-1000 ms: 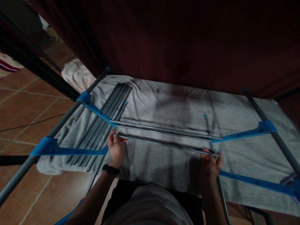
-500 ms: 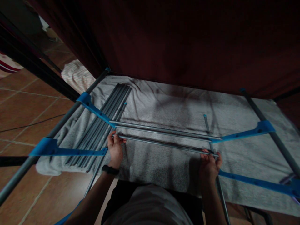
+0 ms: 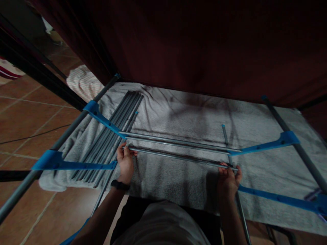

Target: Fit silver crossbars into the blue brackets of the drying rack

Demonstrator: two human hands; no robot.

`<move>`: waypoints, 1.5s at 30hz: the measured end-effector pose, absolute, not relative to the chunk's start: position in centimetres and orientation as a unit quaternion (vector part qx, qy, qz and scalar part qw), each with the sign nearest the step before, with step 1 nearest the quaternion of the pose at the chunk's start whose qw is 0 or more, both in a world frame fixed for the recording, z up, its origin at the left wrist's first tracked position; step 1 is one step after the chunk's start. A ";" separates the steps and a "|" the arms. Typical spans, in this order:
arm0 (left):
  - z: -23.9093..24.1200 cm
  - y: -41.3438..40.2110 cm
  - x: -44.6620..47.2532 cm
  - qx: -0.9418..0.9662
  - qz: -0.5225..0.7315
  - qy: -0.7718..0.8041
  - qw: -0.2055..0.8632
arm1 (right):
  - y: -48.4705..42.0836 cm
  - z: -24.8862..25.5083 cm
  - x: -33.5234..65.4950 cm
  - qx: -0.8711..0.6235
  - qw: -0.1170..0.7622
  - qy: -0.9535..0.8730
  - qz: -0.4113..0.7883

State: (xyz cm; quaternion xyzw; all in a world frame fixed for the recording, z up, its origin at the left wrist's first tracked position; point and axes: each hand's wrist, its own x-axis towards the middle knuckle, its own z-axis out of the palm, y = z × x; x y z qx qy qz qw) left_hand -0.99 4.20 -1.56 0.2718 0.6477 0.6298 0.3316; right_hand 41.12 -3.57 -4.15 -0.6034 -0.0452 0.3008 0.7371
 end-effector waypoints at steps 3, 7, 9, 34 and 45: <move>-1.6 4.2 -1.0 0.276 0.630 0.646 0.330 | -3.6 -4.1 41.1 -0.594 0.744 -0.033 0.306; -1.6 4.2 -1.1 0.279 0.624 0.651 0.329 | -3.5 -4.2 41.2 -0.596 0.744 -0.034 0.301; -1.6 4.1 -1.1 0.278 0.624 0.652 0.330 | -3.4 -4.3 41.3 -0.600 0.741 -0.033 0.299; -1.8 4.0 -0.8 0.297 0.616 0.661 0.310 | -3.6 -4.7 41.6 -0.577 0.756 -0.042 0.305; -1.7 4.2 -0.8 0.291 0.611 0.670 0.307 | -3.5 -4.7 41.6 -0.568 0.763 -0.042 0.306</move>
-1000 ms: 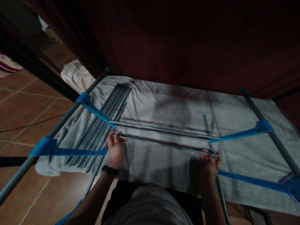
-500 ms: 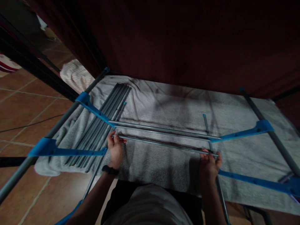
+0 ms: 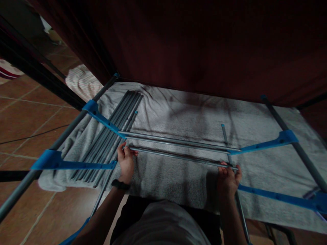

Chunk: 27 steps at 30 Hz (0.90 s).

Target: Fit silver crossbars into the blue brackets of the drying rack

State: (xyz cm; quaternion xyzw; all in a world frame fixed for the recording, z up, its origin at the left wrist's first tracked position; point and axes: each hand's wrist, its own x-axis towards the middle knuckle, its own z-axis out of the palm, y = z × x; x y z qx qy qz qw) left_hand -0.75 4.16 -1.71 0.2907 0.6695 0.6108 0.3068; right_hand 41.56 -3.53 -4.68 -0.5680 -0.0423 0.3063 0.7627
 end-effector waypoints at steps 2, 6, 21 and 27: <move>-1.7 4.1 -0.7 0.289 0.607 0.675 0.305 | -3.5 -4.6 41.5 -0.564 0.765 -0.043 0.307; -2.0 4.1 -0.8 0.290 0.607 0.672 0.312 | -3.4 -4.5 41.5 -0.570 0.762 -0.030 0.306; -2.0 4.2 -0.8 0.282 0.610 0.673 0.307 | -3.4 -4.6 41.6 -0.578 0.758 -0.033 0.301; -2.1 4.2 -0.8 0.286 0.607 0.675 0.305 | -3.5 -4.6 41.7 -0.573 0.758 -0.019 0.312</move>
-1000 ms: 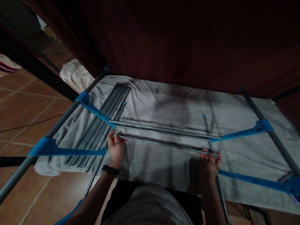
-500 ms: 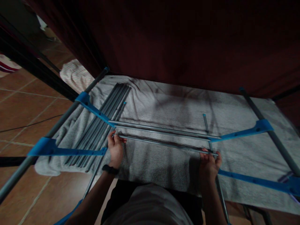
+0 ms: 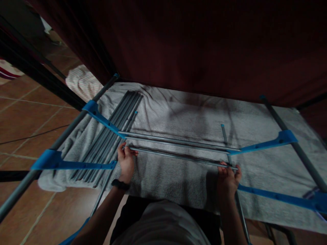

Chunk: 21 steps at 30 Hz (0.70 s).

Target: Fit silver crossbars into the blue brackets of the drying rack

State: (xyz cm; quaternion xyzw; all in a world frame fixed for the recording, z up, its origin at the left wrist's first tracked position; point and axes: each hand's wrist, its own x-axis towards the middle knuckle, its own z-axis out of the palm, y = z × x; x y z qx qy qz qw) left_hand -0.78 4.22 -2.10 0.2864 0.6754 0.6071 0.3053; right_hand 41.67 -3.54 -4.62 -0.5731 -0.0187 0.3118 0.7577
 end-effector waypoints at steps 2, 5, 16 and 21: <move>-2.0 4.2 -0.8 0.289 0.607 0.675 0.303 | -3.5 -4.6 41.7 -0.571 0.758 -0.017 0.314; -2.0 4.2 -0.8 0.298 0.601 0.679 0.298 | -3.5 -4.6 41.6 -0.566 0.761 -0.027 0.314; -2.3 4.1 -1.3 0.308 0.590 0.678 0.312 | -3.7 -5.2 41.9 -0.569 0.759 -0.046 0.313; -2.6 4.0 -1.8 0.295 0.605 0.656 0.341 | -3.7 -4.9 41.6 -0.576 0.754 -0.039 0.313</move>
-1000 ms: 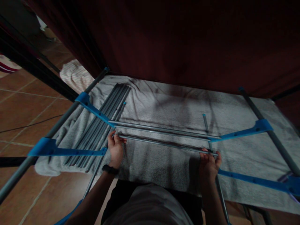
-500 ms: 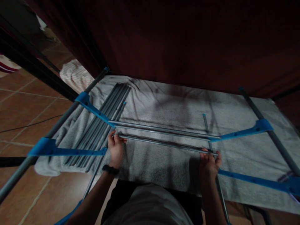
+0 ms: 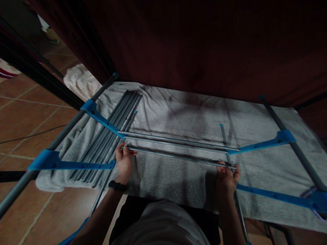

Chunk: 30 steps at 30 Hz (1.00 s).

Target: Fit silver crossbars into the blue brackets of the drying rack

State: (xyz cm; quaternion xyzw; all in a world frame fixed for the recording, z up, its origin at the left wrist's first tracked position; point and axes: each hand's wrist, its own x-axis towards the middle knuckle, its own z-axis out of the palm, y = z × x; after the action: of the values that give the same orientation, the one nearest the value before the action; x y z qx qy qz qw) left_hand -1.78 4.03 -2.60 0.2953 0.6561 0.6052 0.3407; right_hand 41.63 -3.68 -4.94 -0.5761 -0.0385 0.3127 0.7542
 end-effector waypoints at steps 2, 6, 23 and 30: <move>-2.6 4.0 -1.8 0.283 0.613 0.655 0.340 | -3.7 -4.9 41.6 -0.579 0.753 -0.038 0.311; -2.5 4.3 -1.8 0.258 0.627 0.643 0.357 | -3.6 -4.8 41.5 -0.581 0.753 -0.043 0.307; -1.6 4.4 -2.0 0.203 0.614 0.661 0.381 | -3.5 -4.5 41.4 -0.579 0.756 -0.053 0.300; -2.1 4.2 -2.1 0.211 0.626 0.650 0.376 | -3.4 -4.7 41.5 -0.582 0.753 -0.047 0.303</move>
State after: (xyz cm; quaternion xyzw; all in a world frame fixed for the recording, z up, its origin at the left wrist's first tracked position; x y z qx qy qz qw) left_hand -2.14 4.20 -2.06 0.2109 0.6500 0.6258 0.3760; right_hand 41.54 -3.42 -4.69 -0.5819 -0.0466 0.3031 0.7532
